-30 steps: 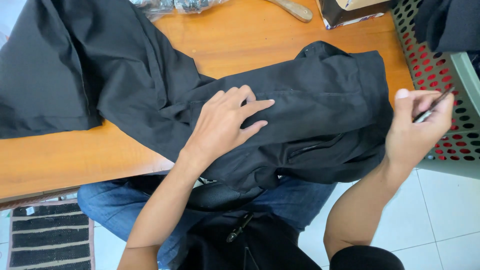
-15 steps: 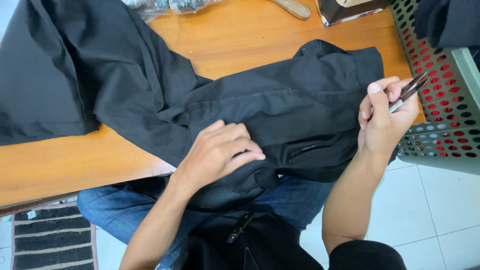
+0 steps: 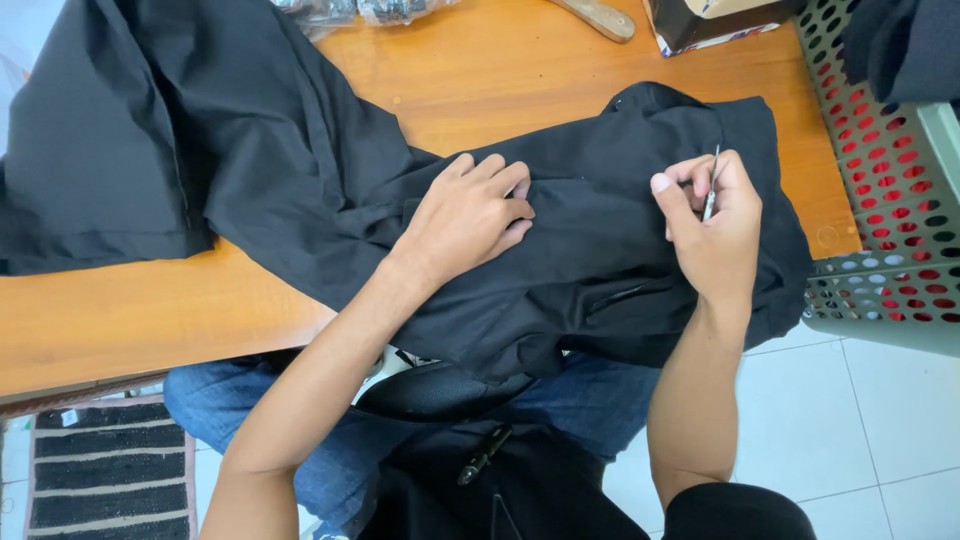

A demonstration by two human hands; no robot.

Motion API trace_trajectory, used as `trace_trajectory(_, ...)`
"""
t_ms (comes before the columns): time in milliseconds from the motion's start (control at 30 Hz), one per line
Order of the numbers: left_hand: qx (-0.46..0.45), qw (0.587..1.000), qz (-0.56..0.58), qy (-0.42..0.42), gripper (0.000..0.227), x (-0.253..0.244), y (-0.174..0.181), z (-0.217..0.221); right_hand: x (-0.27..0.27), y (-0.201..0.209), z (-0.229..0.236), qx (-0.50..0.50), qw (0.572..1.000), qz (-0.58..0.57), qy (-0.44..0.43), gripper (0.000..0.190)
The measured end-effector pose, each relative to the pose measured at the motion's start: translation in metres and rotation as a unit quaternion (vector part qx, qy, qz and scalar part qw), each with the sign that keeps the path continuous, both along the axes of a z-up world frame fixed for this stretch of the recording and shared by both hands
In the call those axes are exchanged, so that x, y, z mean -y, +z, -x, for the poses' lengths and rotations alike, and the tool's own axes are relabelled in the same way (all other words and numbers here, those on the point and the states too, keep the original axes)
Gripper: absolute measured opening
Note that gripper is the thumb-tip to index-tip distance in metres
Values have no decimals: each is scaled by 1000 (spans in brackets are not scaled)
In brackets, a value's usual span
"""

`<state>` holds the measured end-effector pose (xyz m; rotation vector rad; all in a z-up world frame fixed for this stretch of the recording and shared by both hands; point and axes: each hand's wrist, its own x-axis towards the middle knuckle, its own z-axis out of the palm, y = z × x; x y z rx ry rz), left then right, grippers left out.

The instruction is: The person uses a seam ripper to cut loose threads on a black garment laid on a wooden table. They manipulate the fabric to access different seams and remove excess thread from the garment's edges and pockets.

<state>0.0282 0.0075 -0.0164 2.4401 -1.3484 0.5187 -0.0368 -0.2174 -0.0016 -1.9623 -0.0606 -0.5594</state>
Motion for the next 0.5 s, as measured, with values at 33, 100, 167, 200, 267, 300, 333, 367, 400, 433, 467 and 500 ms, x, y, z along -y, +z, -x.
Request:
trace_trajectory(33,-3,1000,-15,-2,12,1,-5,-2,3,-2,1,-2,1000,-17,1,30)
trace_trajectory(100,5,1000,-25,-6,14,2,-10,-5,2,-4,0,0,1000,-28,1,30)
trace_trajectory(167,13,999,-33,-10,17,1,-8,-4,3,-5,-1,2,999,-38,2,30)
trace_trajectory(200,3,999,-34,-10,18,1,-4,-2,4,-5,-2,6,998,-56,2,30)
trace_trajectory(267,-5,999,-35,-10,20,-4,11,6,5,-5,-3,13,997,-75,3,31)
trace_trajectory(300,-67,997,0,-39,21,-8,21,12,6,-5,-2,19,992,-124,3,30)
trace_trajectory(333,-128,989,36,-69,22,-12,31,18,7,-6,-2,25,985,-172,3,29)
trace_trajectory(367,-129,989,35,-71,22,-16,40,32,6,0,0,26,985,-172,1,29)
trace_trajectory(400,-222,964,51,-134,27,-20,50,45,6,5,1,29,966,-255,-3,28)
trace_trajectory(433,-313,927,66,-197,34,-24,59,59,5,10,3,33,941,-336,-8,27)
trace_trajectory(467,-314,926,66,-200,34,-29,53,74,10,9,4,33,941,-336,-11,27)
trace_trajectory(500,-412,874,-19,-256,29,-32,48,89,15,9,5,46,917,-396,-5,26)
